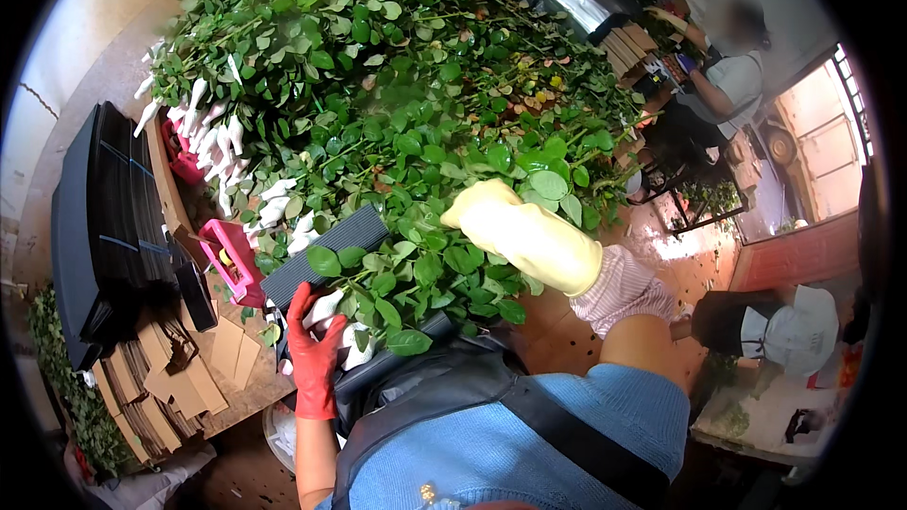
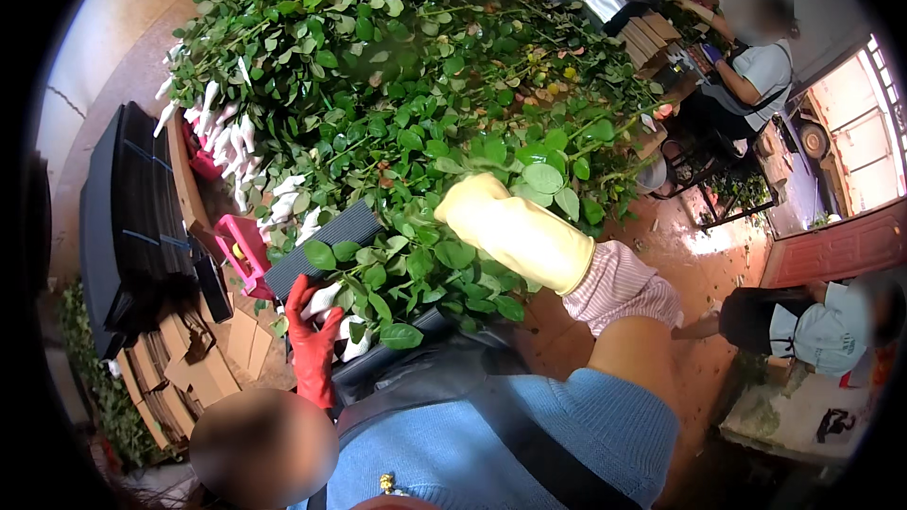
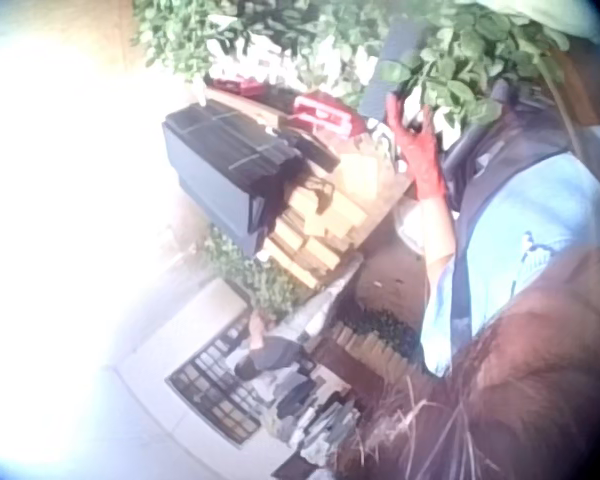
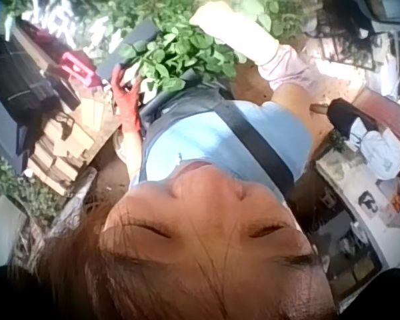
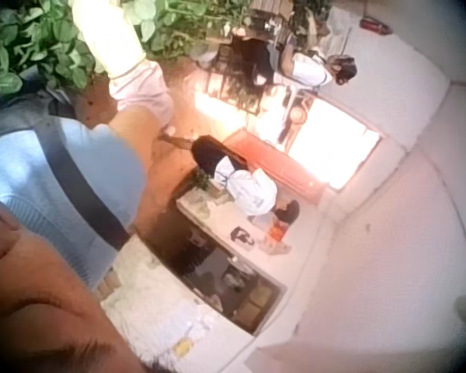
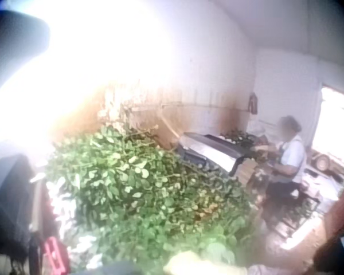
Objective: The person arranges white flowers and green leaves into a black rectangular container. They repeatedly pick up bunches of greenery and individual flowers, placing them into the container to create a dense floral arrangement.
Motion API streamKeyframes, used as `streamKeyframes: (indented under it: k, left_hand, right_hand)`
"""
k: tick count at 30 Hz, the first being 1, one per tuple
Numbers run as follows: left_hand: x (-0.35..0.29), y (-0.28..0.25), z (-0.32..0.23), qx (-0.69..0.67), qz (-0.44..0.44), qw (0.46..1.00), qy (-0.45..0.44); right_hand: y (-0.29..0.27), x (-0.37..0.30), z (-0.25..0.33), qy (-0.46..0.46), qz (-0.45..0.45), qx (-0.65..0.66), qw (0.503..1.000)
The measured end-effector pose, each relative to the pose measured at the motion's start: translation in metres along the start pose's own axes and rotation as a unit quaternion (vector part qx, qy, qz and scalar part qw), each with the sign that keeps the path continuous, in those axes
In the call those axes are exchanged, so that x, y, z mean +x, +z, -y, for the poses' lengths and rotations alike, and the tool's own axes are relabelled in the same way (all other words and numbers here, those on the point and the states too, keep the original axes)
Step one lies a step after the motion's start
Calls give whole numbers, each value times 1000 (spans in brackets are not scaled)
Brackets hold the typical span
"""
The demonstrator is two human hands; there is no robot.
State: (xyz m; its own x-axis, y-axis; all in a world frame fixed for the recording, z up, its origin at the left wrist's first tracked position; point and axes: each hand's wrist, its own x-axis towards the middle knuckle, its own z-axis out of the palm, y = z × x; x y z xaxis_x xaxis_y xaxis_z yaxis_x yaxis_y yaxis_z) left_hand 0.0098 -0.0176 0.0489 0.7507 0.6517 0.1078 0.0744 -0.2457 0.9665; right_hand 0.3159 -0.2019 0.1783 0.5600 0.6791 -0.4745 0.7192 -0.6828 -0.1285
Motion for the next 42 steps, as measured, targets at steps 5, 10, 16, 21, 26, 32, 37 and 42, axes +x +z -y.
streamKeyframes:
  k: [5,10,16,21,26,32,37,42]
  left_hand:
    - [2,-8,-17,76,27,997,-17]
    - [5,-8,-20,173,52,983,14]
    - [10,-12,-34,184,95,978,-28]
    - [9,-15,-27,135,98,985,44]
    - [11,-19,-28,130,120,984,30]
    - [15,-18,-37,158,132,979,4]
    - [3,-16,5,158,144,977,-3]
    - [9,-16,-15,173,123,977,23]
  right_hand:
    - [28,-22,-30,-196,-208,14,958]
    - [55,10,-68,-191,-28,102,976]
    - [63,42,-110,-196,196,542,793]
    - [-41,56,-112,-98,112,603,784]
    - [-147,143,-5,-206,-199,160,945]
    - [-275,316,107,-98,-324,30,941]
    - [-269,404,125,71,-224,-158,959]
    - [-265,352,112,-34,-195,-117,973]
